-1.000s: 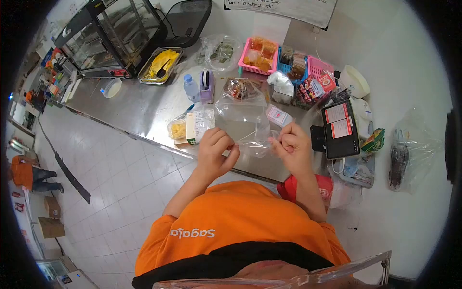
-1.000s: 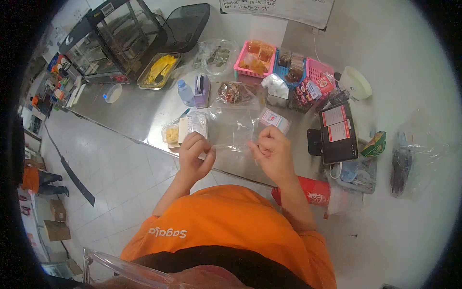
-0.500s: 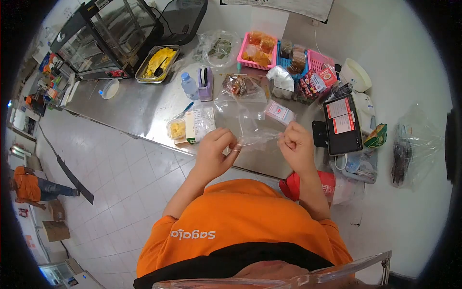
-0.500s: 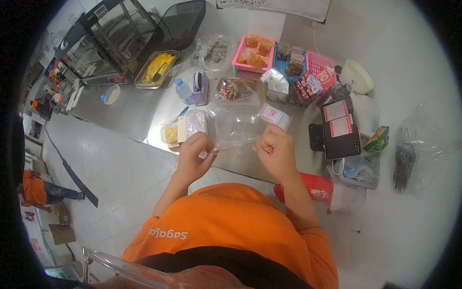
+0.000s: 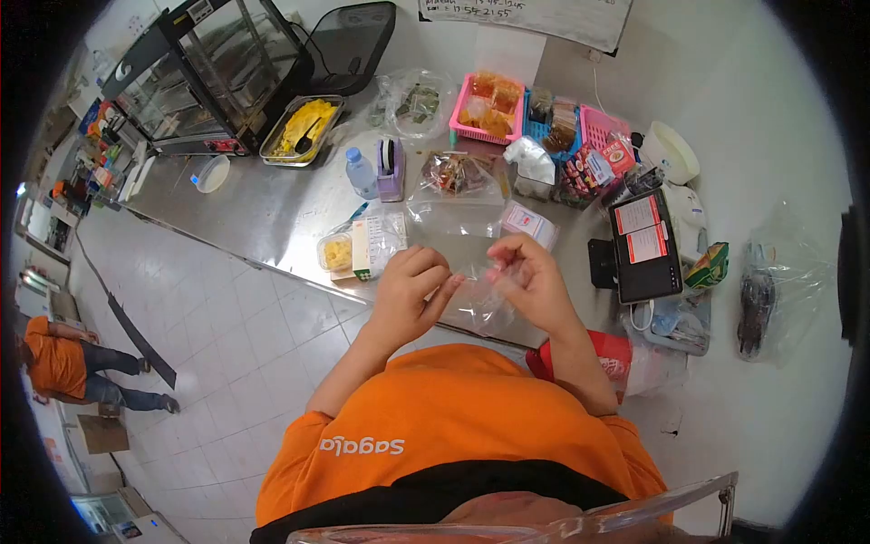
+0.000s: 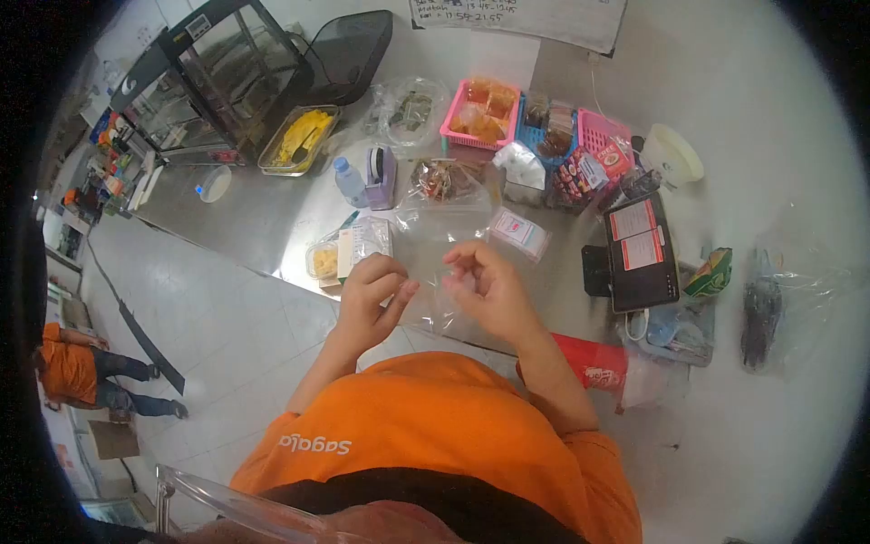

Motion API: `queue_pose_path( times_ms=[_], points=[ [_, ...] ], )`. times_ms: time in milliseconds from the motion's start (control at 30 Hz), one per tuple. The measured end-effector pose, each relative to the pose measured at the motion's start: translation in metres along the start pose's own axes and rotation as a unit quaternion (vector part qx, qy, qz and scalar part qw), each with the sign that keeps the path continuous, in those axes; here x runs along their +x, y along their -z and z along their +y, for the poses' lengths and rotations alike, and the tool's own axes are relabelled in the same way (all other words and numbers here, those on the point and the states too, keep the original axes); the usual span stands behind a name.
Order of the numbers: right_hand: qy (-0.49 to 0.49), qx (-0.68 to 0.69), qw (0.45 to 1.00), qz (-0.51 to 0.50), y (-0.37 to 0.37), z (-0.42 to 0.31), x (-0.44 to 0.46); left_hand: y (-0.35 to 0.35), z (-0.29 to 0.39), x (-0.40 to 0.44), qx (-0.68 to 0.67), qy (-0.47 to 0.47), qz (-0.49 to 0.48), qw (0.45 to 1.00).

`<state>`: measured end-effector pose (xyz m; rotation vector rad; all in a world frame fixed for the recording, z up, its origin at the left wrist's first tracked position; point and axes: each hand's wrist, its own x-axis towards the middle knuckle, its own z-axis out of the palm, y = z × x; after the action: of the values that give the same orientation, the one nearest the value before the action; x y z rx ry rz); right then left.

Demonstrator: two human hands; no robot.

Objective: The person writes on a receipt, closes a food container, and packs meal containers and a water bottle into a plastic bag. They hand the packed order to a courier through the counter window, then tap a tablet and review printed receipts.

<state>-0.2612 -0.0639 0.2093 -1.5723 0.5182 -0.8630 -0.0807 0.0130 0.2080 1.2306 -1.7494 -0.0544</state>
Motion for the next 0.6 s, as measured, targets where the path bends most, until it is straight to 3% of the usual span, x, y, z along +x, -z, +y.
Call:
queue_pose_path(
  times_ms=[133, 233, 333, 433, 533, 600],
  points=[
    [0.018, -0.105, 0.988, -0.108, 0.006, -0.014, 0.001, 0.001, -0.004, -0.001, 0.015, 0.009, 0.045, 0.999],
    [-0.053, -0.179, 0.975, -0.12, 0.009, -0.02, 0.004, 0.003, -0.003, -0.004, -0.007, 0.065, 0.051, 0.997],
    [-0.019, -0.185, 0.977, -0.105, 0.014, -0.005, 0.004, 0.002, -0.003, -0.007, -0.024, 0.1, 0.053, 0.993],
    [0.054, -0.179, 0.982, -0.012, 0.008, 0.01, 0.007, 0.004, -0.005, -0.01, -0.114, 0.148, 0.01, 0.982],
    [0.147, -0.116, 0.982, 0.022, -0.01, 0.013, 0.009, 0.004, -0.003, -0.009, -0.155, 0.14, -0.034, 0.977],
    [0.072, -0.112, 0.991, -0.01, -0.015, 0.008, 0.006, 0.002, -0.006, -0.011, -0.131, 0.127, -0.017, 0.983]
  ],
)
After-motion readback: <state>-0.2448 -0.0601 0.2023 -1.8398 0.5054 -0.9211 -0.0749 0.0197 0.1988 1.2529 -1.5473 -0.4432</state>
